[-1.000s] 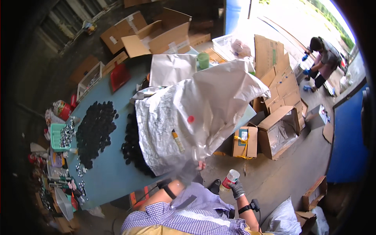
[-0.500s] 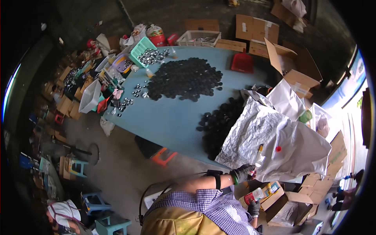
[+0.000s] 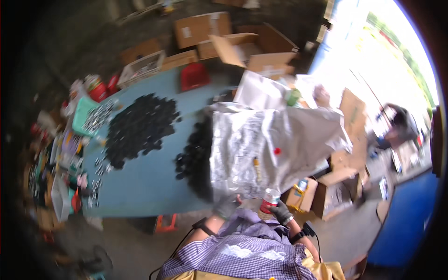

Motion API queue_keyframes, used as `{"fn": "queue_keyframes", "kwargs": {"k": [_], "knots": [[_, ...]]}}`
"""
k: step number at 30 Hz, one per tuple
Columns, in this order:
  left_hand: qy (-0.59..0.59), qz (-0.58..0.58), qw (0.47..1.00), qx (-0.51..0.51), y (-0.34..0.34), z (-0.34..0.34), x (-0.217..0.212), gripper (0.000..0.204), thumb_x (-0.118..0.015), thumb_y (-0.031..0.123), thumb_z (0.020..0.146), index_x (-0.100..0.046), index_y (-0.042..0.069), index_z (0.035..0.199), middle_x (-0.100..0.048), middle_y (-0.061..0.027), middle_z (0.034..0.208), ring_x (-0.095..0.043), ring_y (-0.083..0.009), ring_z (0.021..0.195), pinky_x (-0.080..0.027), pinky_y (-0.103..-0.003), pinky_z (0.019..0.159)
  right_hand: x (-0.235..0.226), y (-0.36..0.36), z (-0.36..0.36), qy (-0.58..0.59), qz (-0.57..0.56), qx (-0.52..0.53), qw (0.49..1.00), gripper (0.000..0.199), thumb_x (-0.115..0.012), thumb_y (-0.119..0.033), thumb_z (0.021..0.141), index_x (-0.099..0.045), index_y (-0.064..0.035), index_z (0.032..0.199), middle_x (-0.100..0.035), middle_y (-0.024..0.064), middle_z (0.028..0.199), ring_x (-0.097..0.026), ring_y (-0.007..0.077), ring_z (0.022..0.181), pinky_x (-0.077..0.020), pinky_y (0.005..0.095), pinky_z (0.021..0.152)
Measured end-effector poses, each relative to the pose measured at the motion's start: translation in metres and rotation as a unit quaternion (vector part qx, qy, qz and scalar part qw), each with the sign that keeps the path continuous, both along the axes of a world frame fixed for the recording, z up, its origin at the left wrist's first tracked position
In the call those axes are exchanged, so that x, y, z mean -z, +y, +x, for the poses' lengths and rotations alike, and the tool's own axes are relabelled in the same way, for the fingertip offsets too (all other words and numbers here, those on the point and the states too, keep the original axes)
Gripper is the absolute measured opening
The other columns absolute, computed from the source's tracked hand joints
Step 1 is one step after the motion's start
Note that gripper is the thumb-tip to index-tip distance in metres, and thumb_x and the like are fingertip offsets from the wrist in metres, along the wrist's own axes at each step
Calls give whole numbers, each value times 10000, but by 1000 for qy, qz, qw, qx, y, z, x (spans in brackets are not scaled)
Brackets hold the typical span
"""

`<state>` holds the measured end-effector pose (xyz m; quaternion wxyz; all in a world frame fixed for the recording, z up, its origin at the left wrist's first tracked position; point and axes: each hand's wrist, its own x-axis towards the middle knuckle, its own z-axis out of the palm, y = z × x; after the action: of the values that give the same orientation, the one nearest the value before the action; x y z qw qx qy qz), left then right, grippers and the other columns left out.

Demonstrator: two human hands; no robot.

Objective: Picking up and inspecting small black plastic caps on a workshop table.

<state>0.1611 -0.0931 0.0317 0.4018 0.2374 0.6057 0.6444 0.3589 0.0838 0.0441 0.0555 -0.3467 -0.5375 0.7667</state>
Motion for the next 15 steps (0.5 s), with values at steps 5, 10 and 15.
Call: {"fn": "queue_keyframes", "kwargs": {"k": [5, 10, 15], "knots": [[-200, 44, 975, 84, 56, 23, 27, 204, -577, 31, 802, -505, 68, 989, -513, -49, 775, -502, -170, 682, -460, -310, 659, -26, 11, 32, -13, -22, 111, 994, 521, -726, -223, 695, -504, -59, 1137, -578, 55, 1049, -538, 154, 959, -432, 307, 859], [-270, 23, 937, 221, 108, 44, 18, 237, -590, 39, 789, -512, 76, 1010, -536, -44, 767, -537, -186, 685, -471, -344, 665, -26, 13, 79, 14, -28, 220, 975, 587, -739, -261, 679, -485, -66, 1171, -567, 51, 1078, -524, 167, 1001, -410, 330, 894], [-467, -52, 842, 265, 159, 87, 14, 283, -600, 51, 776, -507, 100, 1038, -548, -48, 766, -549, -191, 694, -464, -358, 671, -16, 5, 141, -3, -15, 310, 951, 578, -708, -277, 708, -470, -60, 1188, -550, 52, 1106, -517, 169, 1009, -398, 322, 901]]}}
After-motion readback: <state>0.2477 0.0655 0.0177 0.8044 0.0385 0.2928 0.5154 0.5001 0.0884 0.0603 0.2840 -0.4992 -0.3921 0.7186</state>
